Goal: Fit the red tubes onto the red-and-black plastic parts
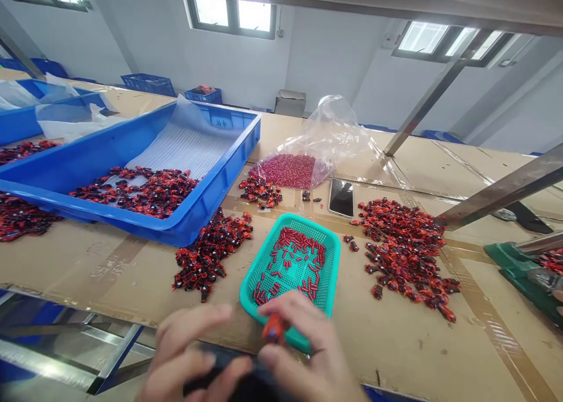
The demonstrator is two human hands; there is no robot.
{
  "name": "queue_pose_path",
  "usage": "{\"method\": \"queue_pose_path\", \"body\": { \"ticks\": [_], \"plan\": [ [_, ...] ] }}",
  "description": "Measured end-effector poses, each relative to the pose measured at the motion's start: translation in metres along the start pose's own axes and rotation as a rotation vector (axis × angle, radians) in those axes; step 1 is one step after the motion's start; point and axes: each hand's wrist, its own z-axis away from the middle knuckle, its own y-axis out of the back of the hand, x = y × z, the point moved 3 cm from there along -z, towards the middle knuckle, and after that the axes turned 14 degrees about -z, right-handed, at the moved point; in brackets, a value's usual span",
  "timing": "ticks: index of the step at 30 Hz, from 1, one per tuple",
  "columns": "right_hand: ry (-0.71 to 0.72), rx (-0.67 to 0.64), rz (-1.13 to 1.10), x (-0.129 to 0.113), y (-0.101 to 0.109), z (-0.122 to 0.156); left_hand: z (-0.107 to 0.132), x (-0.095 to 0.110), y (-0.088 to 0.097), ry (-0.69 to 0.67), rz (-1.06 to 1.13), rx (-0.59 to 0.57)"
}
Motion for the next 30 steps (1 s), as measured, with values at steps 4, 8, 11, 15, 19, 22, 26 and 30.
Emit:
{"method": "queue_pose_path", "body": {
  "ticks": [4,8,11,15,19,22,26,30],
  "plan": [
    [0.107,0.405,0.741,0.022,0.097,0.0,0.01,-0.051,-0.01,0.215,-0.283,-0.109],
    [0.141,0.606,1.083,0.054,0.172,0.001,0.028,-0.08,-0.022,0.244,-0.358,-0.227],
    [0.145,0.64,1.12,0.063,0.186,-0.001,0.032,-0.082,-0.03,0.251,-0.363,-0.216],
    [0.25,0.59,1.095,0.042,0.148,-0.005,0.031,-0.076,-0.033,0.246,-0.323,-0.197],
    [0.335,0.072,0.886,0.01,0.073,-0.011,0.027,-0.069,-0.027,0.243,-0.212,-0.205],
    [0.19,-0.283,0.795,0.003,0.027,-0.02,0.021,-0.058,-0.022,0.28,0.0,-0.197],
    [0.009,-0.413,0.872,0.014,0.004,-0.035,0.009,-0.042,-0.019,0.288,0.237,-0.122],
    [-0.019,-0.416,0.913,0.027,0.002,-0.045,0.0,-0.033,-0.022,0.257,0.368,-0.109]
  ]
}}
